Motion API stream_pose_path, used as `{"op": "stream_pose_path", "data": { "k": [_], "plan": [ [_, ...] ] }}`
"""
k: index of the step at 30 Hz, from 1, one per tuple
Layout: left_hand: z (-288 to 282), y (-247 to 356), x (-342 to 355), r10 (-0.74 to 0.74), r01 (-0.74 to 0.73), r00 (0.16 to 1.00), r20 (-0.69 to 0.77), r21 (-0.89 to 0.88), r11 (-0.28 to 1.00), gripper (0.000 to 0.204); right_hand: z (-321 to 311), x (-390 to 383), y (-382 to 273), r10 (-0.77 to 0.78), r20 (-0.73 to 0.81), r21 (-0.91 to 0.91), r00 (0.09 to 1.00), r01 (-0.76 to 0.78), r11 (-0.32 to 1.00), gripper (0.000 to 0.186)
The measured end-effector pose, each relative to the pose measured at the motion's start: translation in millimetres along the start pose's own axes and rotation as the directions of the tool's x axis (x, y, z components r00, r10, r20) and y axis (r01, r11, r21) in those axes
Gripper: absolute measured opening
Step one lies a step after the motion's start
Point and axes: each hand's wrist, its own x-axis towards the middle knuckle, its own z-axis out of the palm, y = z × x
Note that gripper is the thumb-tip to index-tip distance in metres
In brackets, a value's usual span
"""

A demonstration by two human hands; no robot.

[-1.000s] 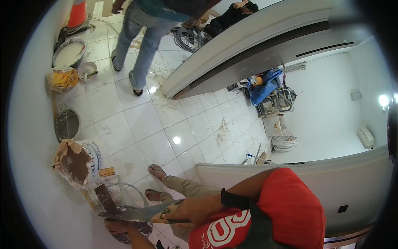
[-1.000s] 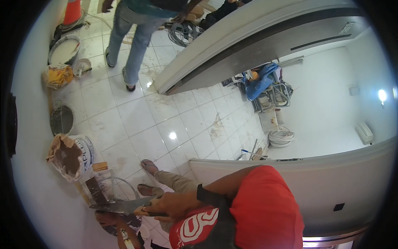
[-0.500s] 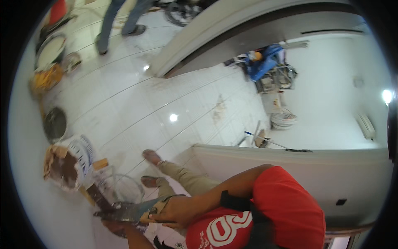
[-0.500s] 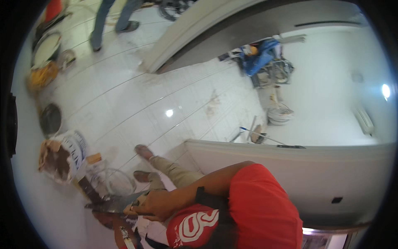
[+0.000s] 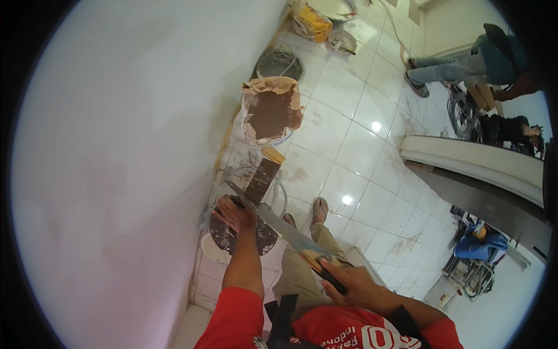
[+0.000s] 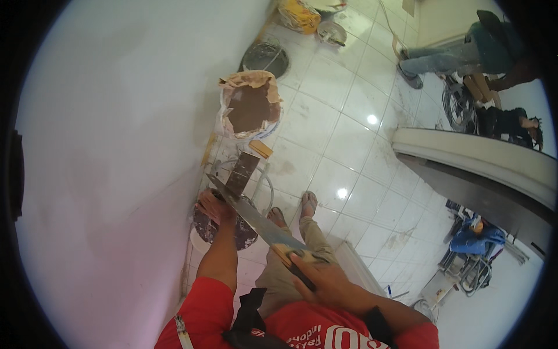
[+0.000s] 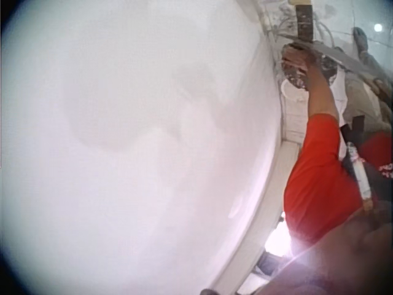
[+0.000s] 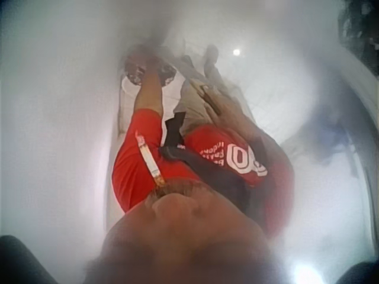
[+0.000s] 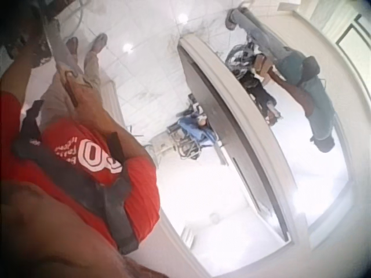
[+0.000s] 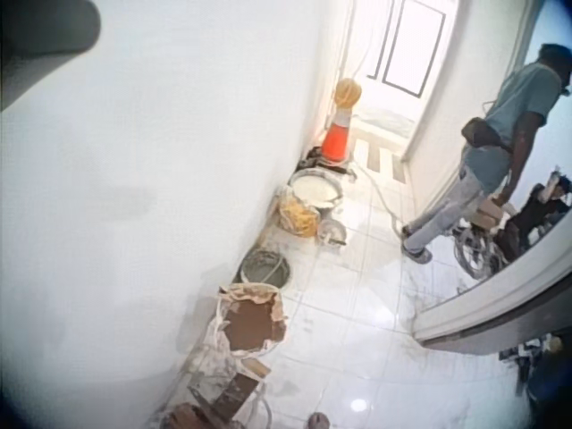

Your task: The person picks up a piece of wood from a pile of debris, carries it to a bucket, and saws the end of the wood by hand.

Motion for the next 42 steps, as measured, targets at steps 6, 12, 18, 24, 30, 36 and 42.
{"op": "stream_pose_path", "data": {
  "k": [6,12,18,24,30,36,42],
  "plan": [
    [-9.0,14.0,1.2,0.009,-0.009,1.0,0.014,0.006,1.0,0.051,28.9,88.4,-8.3,0.021,-0.061,-0.09,0.998,-0.026,0.996,0.057],
    [-11.0,5.5,1.3,-0.043,0.043,0.998,0.038,-0.007,0.999,0.056,-21.3,-13.9,-20.4,0.1,-0.013,-0.005,0.995,-0.1,0.995,0.059],
    [-16.0,23.8,8.3,-0.024,0.012,0.976,0.216,0.056,0.998,0.057,48.8,100.6,0.7,-0.035,-0.114,-0.069,0.993,0.028,0.997,0.058],
    [-7.5,13.0,2.3,-0.021,0.02,0.999,-0.031,-0.022,1.0,0.047,-23.8,-11.4,-12.7,0.014,-0.06,0.054,0.998,-0.011,0.998,0.06],
    [-17.8,24.6,7.8,-0.015,0.018,0.998,0.054,-0.054,0.998,0.045,15.8,83.6,1.9,0.016,0.001,-0.056,1.0,-0.016,0.998,0.058],
    [-12.9,12.1,8.3,-0.038,0.04,0.998,0.053,-0.05,0.998,0.043,-6.8,27.1,-12.4,0.079,0.035,0.02,0.996,-0.08,0.997,0.061],
    [-17.7,19.6,12.9,-0.065,0.072,0.992,0.107,-0.058,0.996,0.044,-7.9,40.8,-10.7,0.019,0.024,-0.035,1.0,-0.018,0.999,0.058]
  ]
}}
